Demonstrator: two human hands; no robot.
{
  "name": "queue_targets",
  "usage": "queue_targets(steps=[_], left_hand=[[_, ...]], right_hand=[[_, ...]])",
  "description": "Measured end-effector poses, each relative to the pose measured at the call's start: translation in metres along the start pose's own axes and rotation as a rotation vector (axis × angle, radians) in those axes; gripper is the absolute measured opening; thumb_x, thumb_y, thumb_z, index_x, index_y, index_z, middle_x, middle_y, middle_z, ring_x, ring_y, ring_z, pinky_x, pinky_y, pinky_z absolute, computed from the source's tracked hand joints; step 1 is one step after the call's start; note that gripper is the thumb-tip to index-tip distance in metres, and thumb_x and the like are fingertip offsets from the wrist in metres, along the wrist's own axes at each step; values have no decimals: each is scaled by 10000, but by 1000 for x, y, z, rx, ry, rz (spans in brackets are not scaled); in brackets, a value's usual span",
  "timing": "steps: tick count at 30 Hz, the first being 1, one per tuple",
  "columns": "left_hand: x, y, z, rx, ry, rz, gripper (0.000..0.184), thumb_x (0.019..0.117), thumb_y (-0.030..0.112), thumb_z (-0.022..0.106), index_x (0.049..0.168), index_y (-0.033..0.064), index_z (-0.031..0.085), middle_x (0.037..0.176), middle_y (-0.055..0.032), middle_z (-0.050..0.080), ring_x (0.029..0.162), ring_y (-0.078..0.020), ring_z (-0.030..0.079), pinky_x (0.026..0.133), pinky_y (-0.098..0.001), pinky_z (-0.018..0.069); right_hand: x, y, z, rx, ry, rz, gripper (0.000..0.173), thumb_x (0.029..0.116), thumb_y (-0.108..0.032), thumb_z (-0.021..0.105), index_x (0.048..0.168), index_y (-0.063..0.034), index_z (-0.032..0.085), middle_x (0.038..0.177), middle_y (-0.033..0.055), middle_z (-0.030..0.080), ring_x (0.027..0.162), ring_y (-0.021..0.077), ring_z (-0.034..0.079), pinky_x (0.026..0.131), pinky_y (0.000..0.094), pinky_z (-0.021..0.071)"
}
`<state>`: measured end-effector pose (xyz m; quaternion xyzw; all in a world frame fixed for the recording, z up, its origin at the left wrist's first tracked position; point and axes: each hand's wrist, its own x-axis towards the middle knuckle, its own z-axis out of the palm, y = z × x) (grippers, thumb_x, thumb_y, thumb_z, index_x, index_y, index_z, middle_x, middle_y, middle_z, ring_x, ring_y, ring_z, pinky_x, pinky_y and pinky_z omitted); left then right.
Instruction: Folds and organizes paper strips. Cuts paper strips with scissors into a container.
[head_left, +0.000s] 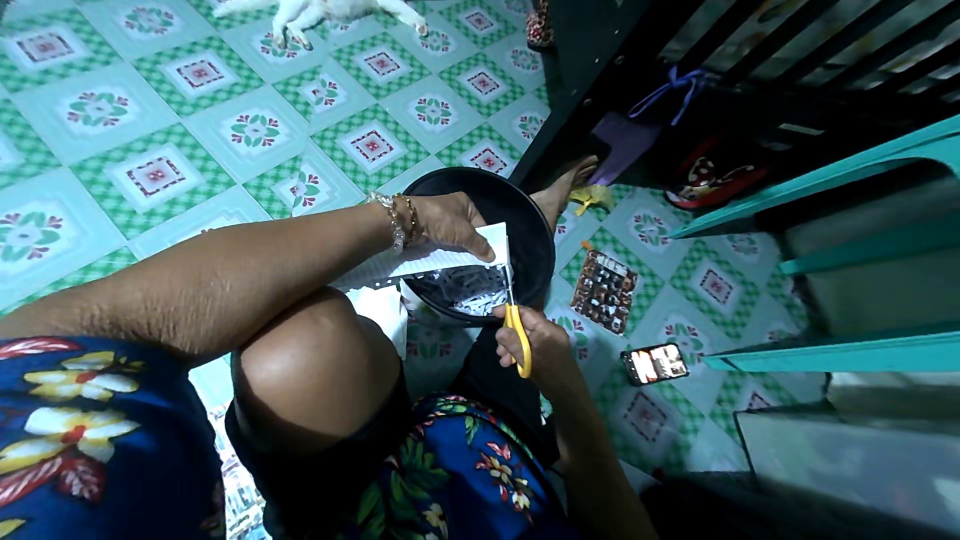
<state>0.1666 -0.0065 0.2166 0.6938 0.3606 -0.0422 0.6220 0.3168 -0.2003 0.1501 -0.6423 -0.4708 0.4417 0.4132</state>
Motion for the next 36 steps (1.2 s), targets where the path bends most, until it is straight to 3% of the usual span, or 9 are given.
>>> queue_targets(steps=[7,12,18,23,27,32,36], left_hand=[[-1,2,2,-3,11,-31,141,969,101,683,842,40,682,734,0,663,626,-26,609,609,-182,493],[-3,5,5,-41,-27,-59,134,967,72,678,838,35,678,718,-6,663,615,-36,623,611,-185,513],[-5,7,6,-69,-29,-80,105,969,68,671,872,31,681,745,-12,669,639,-41,632,631,-187,518],[-1,4,7,-47,-73,-80,104,973,79,673,891,14,678,761,-23,671,654,-53,640,650,-201,529],[0,4,6,-80,-77,-84,121,972,68,671,861,22,661,720,-16,659,618,-52,635,615,-188,526],[-2,2,6,-59,-84,-80,92,971,66,670,896,14,680,760,-14,676,658,-41,641,654,-191,525],[-1,1,3,-37,-55,-57,148,984,93,660,851,27,658,731,-9,655,629,-40,622,628,-192,517]], right_hand=[[-2,10,4,-110,73,-151,287,908,-93,706,1103,111,655,682,-28,625,539,-65,554,530,104,489],[1,3,4,-113,13,-57,302,941,-114,678,1155,94,629,720,-19,624,580,-45,576,581,115,504],[1,3,7,-110,72,-98,248,919,-68,696,1093,102,650,675,-23,613,542,-59,556,539,102,489],[4,-1,6,-48,17,-53,257,937,-85,665,1133,78,629,691,-43,621,570,-41,589,575,123,520],[5,-3,9,27,55,-32,164,933,-35,668,1071,48,638,649,-68,614,527,-49,573,530,114,504],[4,-2,10,42,52,-19,76,925,-16,678,984,23,649,595,-74,598,487,-48,559,491,111,490],[1,-3,4,28,-31,92,156,974,-77,622,1070,46,624,652,-56,611,548,-18,600,558,141,530]])
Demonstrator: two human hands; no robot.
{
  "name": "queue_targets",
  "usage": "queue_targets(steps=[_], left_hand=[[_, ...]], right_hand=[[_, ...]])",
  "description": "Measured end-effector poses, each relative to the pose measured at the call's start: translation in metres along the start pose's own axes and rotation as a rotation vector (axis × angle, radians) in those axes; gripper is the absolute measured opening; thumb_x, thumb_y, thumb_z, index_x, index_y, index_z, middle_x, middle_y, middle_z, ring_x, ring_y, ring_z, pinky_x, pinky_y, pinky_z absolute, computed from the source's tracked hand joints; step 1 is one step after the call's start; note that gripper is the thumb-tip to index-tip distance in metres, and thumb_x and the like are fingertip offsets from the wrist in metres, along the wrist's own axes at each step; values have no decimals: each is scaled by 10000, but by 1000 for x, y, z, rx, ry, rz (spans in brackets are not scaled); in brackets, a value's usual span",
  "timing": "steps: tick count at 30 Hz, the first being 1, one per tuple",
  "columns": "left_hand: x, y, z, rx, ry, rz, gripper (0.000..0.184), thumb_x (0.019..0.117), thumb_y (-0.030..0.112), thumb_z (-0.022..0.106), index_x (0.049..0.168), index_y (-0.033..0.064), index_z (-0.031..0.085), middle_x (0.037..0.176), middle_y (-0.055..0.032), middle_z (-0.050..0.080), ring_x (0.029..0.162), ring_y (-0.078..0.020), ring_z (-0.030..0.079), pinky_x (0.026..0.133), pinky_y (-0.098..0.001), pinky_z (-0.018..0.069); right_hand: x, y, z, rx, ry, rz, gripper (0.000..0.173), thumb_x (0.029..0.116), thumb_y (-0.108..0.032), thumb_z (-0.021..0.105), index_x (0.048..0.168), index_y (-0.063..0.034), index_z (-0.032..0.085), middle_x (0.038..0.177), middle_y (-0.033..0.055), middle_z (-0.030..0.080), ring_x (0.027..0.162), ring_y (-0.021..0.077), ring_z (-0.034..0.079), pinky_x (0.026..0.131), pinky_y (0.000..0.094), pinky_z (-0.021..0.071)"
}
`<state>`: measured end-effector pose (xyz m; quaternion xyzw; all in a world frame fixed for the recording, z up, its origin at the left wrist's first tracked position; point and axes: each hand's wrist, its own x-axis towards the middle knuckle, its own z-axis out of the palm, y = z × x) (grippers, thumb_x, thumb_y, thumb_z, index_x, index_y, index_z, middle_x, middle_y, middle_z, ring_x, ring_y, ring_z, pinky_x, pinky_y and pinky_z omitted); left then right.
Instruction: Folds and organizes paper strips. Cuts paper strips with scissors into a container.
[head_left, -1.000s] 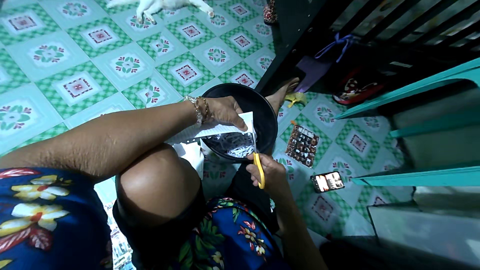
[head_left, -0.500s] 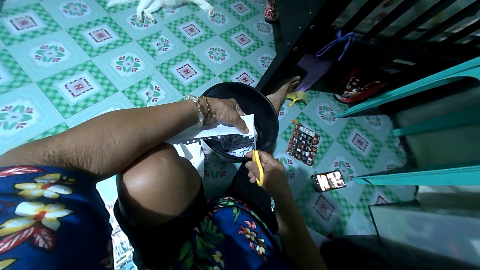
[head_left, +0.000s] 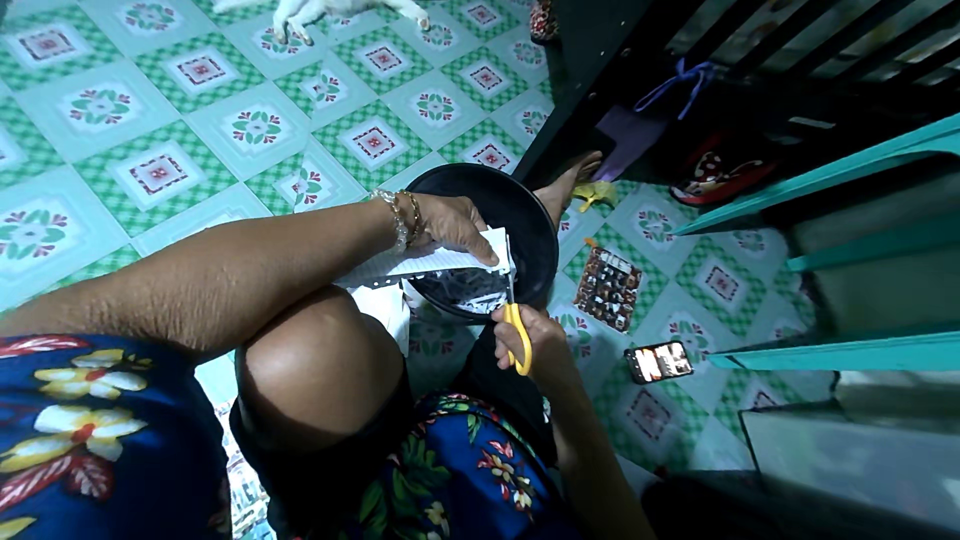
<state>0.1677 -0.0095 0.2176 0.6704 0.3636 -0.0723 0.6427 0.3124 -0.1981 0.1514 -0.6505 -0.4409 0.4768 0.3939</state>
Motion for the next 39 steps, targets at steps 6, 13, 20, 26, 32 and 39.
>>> queue_targets(steps=[6,13,20,26,32,39], left_hand=[[-2,1,-1,14,64,15,150,976,107,674,843,38,661,736,-2,654,626,-32,606,617,-186,497],[-1,1,-2,8,115,43,169,980,118,674,827,48,655,691,11,635,577,-18,582,567,-167,477],[0,1,-2,31,168,76,163,974,123,686,838,36,663,684,-6,633,564,-32,573,559,-185,479],[3,2,2,165,94,119,236,979,141,688,767,47,644,633,14,590,529,-19,528,531,-183,444],[2,4,2,145,99,96,231,972,133,694,767,44,636,644,11,594,540,-20,534,538,-180,445],[0,4,1,76,107,92,193,968,101,691,799,24,638,672,1,594,561,-33,539,557,-196,458]], right_hand=[[-7,0,-9,-153,-109,21,363,980,-212,612,1195,79,594,765,-42,634,656,-23,622,657,149,537],[-7,4,-10,-105,-41,-21,329,968,-198,619,1158,70,603,729,-61,632,629,-29,615,634,139,531],[-8,-1,-14,-146,-100,39,363,975,-211,618,1205,69,592,778,-40,631,670,-16,617,670,154,534],[3,-1,-8,-83,-16,-73,273,953,-133,644,1151,53,618,723,-60,631,629,-36,612,625,133,529],[4,2,-3,-78,22,-111,220,944,-92,652,1099,63,630,694,-54,618,587,-45,594,592,122,522],[6,4,2,-31,53,-126,259,932,-97,661,1132,64,621,720,-56,628,562,-46,579,549,122,509]])
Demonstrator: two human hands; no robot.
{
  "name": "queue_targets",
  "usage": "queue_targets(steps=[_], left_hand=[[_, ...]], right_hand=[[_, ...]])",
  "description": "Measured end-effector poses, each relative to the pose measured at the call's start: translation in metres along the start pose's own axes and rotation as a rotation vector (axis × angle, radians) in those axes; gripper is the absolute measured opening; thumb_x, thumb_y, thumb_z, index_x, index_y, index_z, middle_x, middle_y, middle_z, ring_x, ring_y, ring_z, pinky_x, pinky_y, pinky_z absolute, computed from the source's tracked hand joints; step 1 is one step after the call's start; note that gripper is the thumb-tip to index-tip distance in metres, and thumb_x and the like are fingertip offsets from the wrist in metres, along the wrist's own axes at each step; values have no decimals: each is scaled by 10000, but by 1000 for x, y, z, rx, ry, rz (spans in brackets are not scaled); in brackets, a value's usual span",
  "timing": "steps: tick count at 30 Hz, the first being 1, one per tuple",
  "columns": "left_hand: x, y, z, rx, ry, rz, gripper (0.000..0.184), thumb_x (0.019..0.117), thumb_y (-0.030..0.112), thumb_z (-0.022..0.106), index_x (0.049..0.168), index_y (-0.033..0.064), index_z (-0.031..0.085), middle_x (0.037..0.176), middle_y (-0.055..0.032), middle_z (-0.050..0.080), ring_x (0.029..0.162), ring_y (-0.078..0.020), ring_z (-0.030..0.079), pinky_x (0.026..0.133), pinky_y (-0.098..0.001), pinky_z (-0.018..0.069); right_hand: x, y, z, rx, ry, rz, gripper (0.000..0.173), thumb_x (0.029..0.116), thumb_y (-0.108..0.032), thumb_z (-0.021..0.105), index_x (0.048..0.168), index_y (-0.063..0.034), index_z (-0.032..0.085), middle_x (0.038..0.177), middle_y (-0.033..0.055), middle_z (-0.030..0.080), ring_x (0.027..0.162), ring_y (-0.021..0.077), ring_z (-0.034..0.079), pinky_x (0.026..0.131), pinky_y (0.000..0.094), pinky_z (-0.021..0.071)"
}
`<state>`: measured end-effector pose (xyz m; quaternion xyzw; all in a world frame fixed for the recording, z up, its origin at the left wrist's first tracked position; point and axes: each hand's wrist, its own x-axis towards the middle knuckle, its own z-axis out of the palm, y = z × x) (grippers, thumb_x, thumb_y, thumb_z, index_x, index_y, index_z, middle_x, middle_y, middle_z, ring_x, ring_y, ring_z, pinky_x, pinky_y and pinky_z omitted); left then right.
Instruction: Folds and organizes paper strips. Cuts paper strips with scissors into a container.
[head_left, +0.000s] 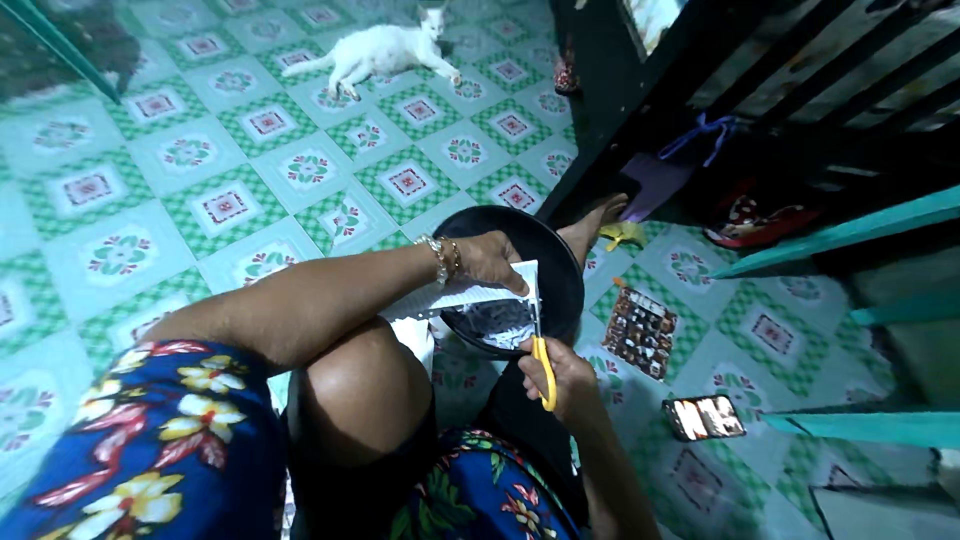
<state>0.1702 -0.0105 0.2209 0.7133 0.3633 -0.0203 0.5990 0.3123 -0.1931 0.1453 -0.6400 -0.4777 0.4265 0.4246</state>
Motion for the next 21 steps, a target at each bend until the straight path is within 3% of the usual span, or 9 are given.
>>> queue_targets(steps=[6,10,17,21], left_hand=[[1,0,1,-23,-2,-4,219,976,106,682,784,25,614,656,7,576,551,-32,529,551,-197,452],[1,2,4,-12,-39,-10,178,971,90,682,811,24,640,680,4,601,573,-30,551,575,-195,468],[3,1,4,-30,-47,-7,184,968,78,681,793,36,641,667,24,604,572,-14,550,578,-177,461],[3,-1,3,-23,-67,-16,183,966,79,685,788,46,653,667,28,621,569,-12,563,573,-177,470]], right_hand=[[-2,-1,4,106,20,-13,185,928,-39,656,1088,44,617,710,-68,634,552,-44,584,536,119,512],[0,0,0,25,-27,-41,284,949,-101,652,1155,85,593,764,-34,628,608,-42,590,588,130,516],[0,3,2,34,26,-89,218,933,-89,682,1077,69,638,713,-48,635,562,-58,569,540,114,496],[3,2,-1,4,-35,-66,270,954,-140,667,1118,68,614,740,-36,625,593,-43,582,574,127,510]])
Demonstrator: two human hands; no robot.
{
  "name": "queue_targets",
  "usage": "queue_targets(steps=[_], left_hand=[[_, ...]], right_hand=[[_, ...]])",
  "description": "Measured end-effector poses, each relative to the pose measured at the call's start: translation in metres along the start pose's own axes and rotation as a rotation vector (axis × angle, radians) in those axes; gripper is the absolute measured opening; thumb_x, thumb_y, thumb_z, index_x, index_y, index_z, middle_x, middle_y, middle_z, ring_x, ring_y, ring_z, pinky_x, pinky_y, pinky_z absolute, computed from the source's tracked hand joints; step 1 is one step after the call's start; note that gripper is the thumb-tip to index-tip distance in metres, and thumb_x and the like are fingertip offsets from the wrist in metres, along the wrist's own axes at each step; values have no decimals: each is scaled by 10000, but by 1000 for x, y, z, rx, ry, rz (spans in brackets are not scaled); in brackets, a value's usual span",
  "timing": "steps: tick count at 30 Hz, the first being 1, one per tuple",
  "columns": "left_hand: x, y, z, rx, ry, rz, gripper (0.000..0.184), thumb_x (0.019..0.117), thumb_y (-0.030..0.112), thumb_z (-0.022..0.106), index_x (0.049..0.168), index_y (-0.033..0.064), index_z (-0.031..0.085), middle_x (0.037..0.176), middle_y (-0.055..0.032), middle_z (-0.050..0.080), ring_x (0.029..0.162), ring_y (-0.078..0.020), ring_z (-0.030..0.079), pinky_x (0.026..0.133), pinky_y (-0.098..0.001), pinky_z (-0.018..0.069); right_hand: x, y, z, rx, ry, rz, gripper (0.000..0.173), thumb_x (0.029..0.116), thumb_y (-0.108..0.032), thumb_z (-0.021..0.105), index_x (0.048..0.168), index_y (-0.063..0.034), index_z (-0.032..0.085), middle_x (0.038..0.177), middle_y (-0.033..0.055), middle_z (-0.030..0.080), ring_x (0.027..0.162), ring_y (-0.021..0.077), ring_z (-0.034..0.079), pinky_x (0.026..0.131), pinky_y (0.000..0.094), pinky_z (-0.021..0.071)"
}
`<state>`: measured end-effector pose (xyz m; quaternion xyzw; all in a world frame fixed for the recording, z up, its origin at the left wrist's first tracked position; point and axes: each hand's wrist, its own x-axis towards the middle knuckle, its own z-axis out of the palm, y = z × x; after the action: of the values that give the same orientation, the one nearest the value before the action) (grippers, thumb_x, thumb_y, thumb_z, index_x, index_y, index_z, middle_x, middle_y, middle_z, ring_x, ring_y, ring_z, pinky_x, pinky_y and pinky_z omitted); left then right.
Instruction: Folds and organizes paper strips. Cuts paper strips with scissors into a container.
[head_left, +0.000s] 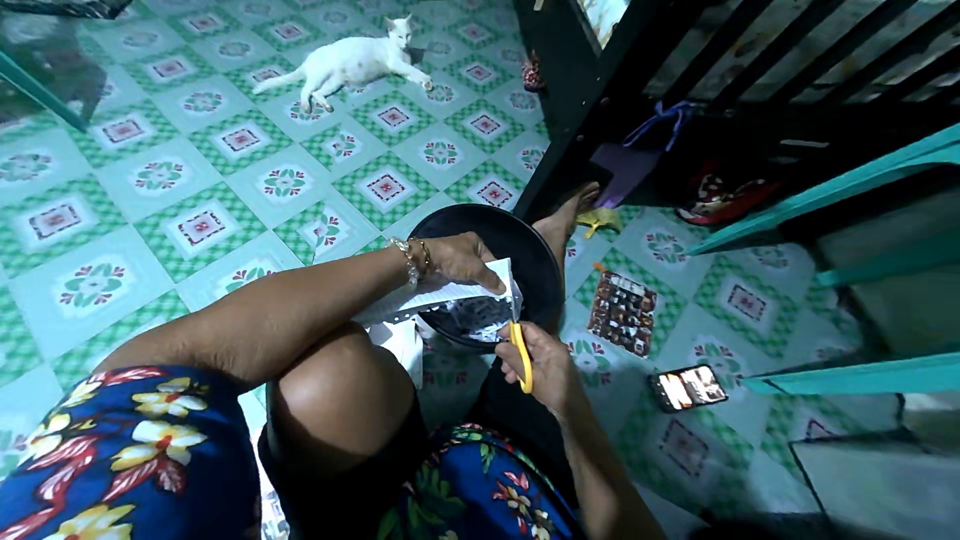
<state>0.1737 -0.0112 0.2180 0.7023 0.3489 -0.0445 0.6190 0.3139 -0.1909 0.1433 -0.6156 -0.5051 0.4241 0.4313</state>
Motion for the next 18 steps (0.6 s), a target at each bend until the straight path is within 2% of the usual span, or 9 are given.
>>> queue_targets(steps=[3,7,13,15,18], left_hand=[[0,1,1,-1,-23,-10,210,962,68,684,758,56,637,649,36,603,554,-9,540,559,-176,447],[0,-1,0,-29,-44,-26,178,963,67,683,789,47,650,686,18,640,594,-18,592,593,-179,487],[-6,-5,-12,-63,-52,-71,151,1000,120,647,883,27,664,745,-2,679,638,-34,645,630,-195,537],[-8,-7,-13,-53,-41,-94,137,1004,129,642,929,19,676,769,-4,675,655,-32,636,639,-196,528],[-9,-6,-12,-18,-19,-131,139,998,132,652,920,19,676,760,-7,662,643,-33,622,627,-192,517]], right_hand=[[3,-5,1,-7,-5,29,263,962,-146,664,1116,62,617,748,-31,625,600,-39,584,578,126,507],[2,-1,3,29,35,-4,206,939,-122,686,1051,44,637,705,-57,619,556,-55,565,537,109,492],[3,5,5,113,89,-62,118,943,-91,661,997,12,640,663,-94,610,540,-65,573,529,102,505],[3,5,6,135,92,-42,95,944,-81,662,988,2,645,653,-90,612,531,-55,574,525,107,507],[4,5,7,158,87,-22,64,941,-65,666,971,-13,645,634,-92,605,513,-52,564,509,107,495]])
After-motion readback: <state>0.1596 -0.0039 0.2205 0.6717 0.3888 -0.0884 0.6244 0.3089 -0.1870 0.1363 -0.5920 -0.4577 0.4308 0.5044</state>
